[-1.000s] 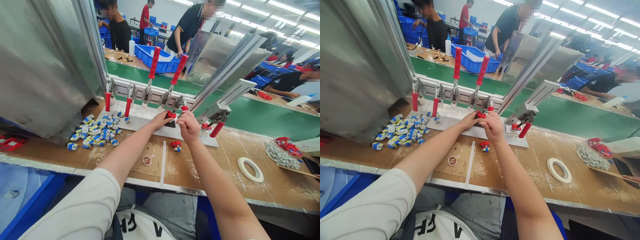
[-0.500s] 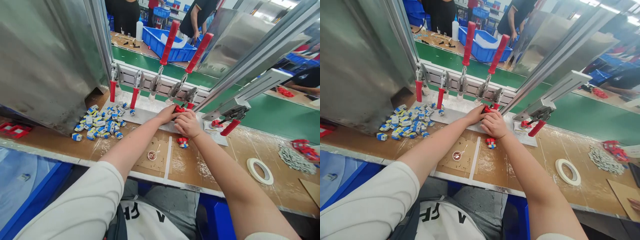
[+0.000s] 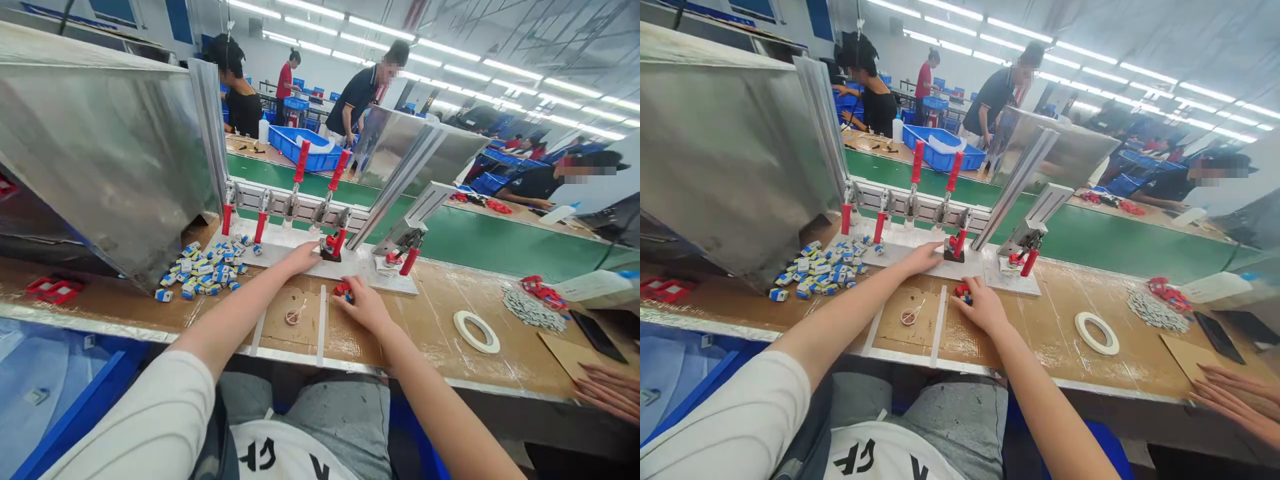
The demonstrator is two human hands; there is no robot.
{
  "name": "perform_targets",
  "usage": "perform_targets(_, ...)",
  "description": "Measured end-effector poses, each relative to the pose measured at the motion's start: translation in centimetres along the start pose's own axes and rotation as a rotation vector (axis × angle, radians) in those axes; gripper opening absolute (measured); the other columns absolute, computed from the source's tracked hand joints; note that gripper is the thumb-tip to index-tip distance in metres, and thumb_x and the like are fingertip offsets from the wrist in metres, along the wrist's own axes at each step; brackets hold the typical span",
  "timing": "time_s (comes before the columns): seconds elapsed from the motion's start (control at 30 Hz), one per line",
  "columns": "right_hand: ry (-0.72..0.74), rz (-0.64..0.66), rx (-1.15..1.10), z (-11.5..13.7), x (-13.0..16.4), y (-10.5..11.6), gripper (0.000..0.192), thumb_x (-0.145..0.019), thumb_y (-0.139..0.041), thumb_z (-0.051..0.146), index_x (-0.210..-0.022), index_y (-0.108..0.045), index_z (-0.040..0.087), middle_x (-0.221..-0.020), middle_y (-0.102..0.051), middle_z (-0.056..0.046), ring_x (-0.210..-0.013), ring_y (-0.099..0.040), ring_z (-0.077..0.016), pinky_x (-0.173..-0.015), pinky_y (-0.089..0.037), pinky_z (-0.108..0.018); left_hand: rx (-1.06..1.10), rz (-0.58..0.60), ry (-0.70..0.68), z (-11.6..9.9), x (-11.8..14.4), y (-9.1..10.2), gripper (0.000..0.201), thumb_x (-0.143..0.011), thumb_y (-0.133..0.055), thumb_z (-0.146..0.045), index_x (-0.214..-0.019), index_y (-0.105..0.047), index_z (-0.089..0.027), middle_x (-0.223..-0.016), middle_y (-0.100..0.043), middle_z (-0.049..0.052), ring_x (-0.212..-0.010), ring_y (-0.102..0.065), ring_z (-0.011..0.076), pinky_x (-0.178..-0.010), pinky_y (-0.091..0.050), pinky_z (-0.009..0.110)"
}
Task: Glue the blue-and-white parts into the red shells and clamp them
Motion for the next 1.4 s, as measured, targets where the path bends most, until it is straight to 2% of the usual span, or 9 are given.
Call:
perform_targets(0.13,-0.088,0.051,-0.079,-1.1,2.3,-1.5,0.038,-0.098,-0.064,0.051,-0.127,-0.064,0.026,-0.122,-0.066,-0.011,-0.099,-0.07,-0.0271,-0.086,-0.055,-0.039,0.04,-0.093,-0.008,-0.2,5.4,1.9,0.043,-0.097,-0.058,-0.035,-0.134,-0.069,-0.017,-0.134,-0.073,0.012,-0.125,-0.067,0.0267,-0.113,-0.05,0.041)
perform_targets(0.23,-0.241,-0.239,-0.266,-5.7,4.6,0.4,0.041,-0.093,-0.068,0.051,-0.124,-0.066,0.024,-0.12,-0.069,-0.012,-0.107,-0.069,-0.0283,-0.093,-0.056,-0.042,0.061,-0.174,0.032,-0.1,8.3,2.9,0.039,-0.099,-0.055,-0.041,-0.127,-0.073,-0.02,-0.104,-0.078,0.007,-0.089,-0.071,0.0207,-0.085,-0.056,0.033)
perform_targets(0.37,-0.73,-0.71,-0.506,-15.6,8.0,4.5,0.06,-0.081,-0.073,0.059,-0.12,-0.066,0.015,-0.107,-0.074,-0.014,-0.084,-0.069,-0.0245,-0.075,-0.059,-0.039,0.023,-0.097,0.008,-0.5,9.0,2.5,0.037,-0.099,-0.055,-0.044,-0.122,-0.075,-0.022,-0.091,-0.077,0.004,-0.078,-0.068,0.019,-0.075,-0.053,0.031)
perform_targets(0.53,-0.844,-0.767,-0.635,-22.7,3.2,8.6,0.062,-0.077,-0.072,0.06,-0.125,-0.063,0.02,-0.117,-0.073,-0.012,-0.081,-0.072,-0.0201,-0.071,-0.058,-0.033,0.002,-0.063,-0.015,-0.7,8.1,2.2,0.039,-0.098,-0.054,-0.047,-0.12,-0.075,-0.023,-0.086,-0.075,0.003,-0.075,-0.067,0.0185,-0.072,-0.05,0.03)
perform_targets(0.8,-0.661,-0.549,-0.94,-17.0,-2.4,8.3,0.066,-0.091,-0.046,0.082,-0.116,-0.061,0.023,-0.065,-0.068,-0.003,-0.063,-0.069,-0.0231,-0.061,-0.055,-0.033,0.081,-0.078,0.078,-0.9,7.9,3.1,0.044,-0.096,-0.052,-0.054,-0.117,-0.073,-0.021,-0.076,-0.07,0.001,-0.066,-0.061,0.0185,-0.067,-0.047,0.03)
perform_targets(0.97,-0.52,-0.467,-1.208,-13.6,-4.2,14.7,0.071,-0.092,-0.037,0.086,-0.115,-0.059,0.023,-0.079,-0.074,-0.009,-0.083,-0.076,-0.0287,-0.074,-0.061,-0.041,0.131,-0.072,0.089,-0.9,7.6,3.0,0.045,-0.095,-0.053,-0.056,-0.115,-0.073,-0.021,-0.073,-0.069,0.001,-0.065,-0.061,0.0188,-0.066,-0.046,0.03)
perform_targets(1.17,-0.481,-0.493,-1.232,-14.7,-11.2,21.6,0.057,-0.095,-0.051,0.072,-0.121,-0.053,0.022,-0.073,-0.07,-0.003,-0.07,-0.069,-0.0231,-0.069,-0.059,-0.036,0.159,-0.073,0.116,-0.8,7.7,3.2,0.048,-0.093,-0.056,-0.059,-0.115,-0.072,-0.019,-0.071,-0.067,0.0,-0.061,-0.059,0.0176,-0.063,-0.046,0.029)
perform_targets(1.3,-0.482,-0.587,-1.065,-17.1,-12.0,21.1,0.046,-0.093,-0.054,0.057,-0.126,-0.051,0.024,-0.074,-0.064,0.002,-0.061,-0.061,-0.0163,-0.06,-0.051,-0.028,0.17,-0.084,0.105,-0.8,7.8,3.4,0.048,-0.093,-0.057,-0.059,-0.114,-0.072,-0.019,-0.07,-0.067,0.0,-0.061,-0.058,0.0172,-0.062,-0.045,0.029)
perform_targets(1.4,-0.56,-0.676,-0.831,-18.6,-8.9,17.1,0.044,-0.088,-0.052,0.05,-0.123,-0.052,0.024,-0.088,-0.067,-0.001,-0.06,-0.055,-0.0133,-0.053,-0.041,-0.025,0.177,-0.099,0.098,-0.7,7.7,3.4,0.048,-0.092,-0.057,-0.06,-0.113,-0.072,-0.019,-0.069,-0.066,0.0,-0.061,-0.057,0.0172,-0.062,-0.046,0.029)
Point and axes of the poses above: each hand's wrist, its own x-axis away from the middle knuckle, its own y-axis out of the back of the hand, z = x × y, the point moved 4 cm from there along -x, towards the middle knuckle
